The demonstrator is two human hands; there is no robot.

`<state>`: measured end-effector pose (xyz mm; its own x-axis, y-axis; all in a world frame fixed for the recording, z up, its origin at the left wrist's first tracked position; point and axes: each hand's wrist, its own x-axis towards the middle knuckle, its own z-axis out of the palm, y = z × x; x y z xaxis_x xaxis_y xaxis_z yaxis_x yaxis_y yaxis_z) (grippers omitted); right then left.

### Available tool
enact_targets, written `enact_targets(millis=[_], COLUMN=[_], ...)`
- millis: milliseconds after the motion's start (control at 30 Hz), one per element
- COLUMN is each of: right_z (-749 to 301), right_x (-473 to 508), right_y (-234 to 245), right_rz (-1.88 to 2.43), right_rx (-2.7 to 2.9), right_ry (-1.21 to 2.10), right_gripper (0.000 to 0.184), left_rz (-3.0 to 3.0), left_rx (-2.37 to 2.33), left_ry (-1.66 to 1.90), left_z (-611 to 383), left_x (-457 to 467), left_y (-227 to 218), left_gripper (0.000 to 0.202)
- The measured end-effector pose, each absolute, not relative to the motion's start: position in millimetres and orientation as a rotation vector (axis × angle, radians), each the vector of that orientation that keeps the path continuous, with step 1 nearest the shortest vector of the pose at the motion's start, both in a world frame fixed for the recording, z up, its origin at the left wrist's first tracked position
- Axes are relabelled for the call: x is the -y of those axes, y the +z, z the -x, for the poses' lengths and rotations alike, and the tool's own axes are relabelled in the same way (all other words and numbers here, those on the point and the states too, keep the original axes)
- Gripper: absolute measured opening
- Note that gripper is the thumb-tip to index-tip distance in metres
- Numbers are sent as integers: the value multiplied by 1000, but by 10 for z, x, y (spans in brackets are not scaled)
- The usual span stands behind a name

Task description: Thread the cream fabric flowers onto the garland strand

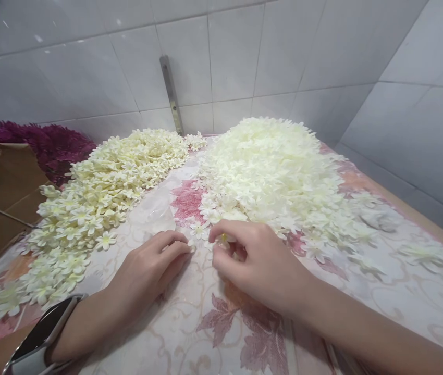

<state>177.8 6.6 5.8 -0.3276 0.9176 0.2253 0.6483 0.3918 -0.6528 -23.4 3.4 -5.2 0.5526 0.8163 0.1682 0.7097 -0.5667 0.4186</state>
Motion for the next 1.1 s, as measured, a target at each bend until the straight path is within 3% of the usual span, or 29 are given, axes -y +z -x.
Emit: enact_targets(millis=[33,133,333,433,700,833,1100], right_z=[-1777,-1789,-1846,-1858,-1859,-1820,-1767], right_x=[-67,-69,-67,-76,-92,-86,-62], right_y=[66,94,131,117,76,87,73], right_rz=[1366,1383,1149,1089,991,1129,1421], right_rx=[2067,2054,1967,1936,1654,1718,2070], right_ry=[632,744,1568,1634,1866,1673,807], right_gripper=[6,23,29,11,20,16,18], left_rz=[-2426,-2144,-1433,-1306,-1280,-1263,-1199], left_rx=[-1240,-1170,-983,-951,-964,-951,-1061], left_ry=[538,598,608,647,671,681,699], left_z=[223,181,133,128,115,110,91], left_x=[-39,-35,26,50,31,25,41], left_y=[-40,14,73,72,98,88,35], left_gripper=[20,17,18,19,15,14,16])
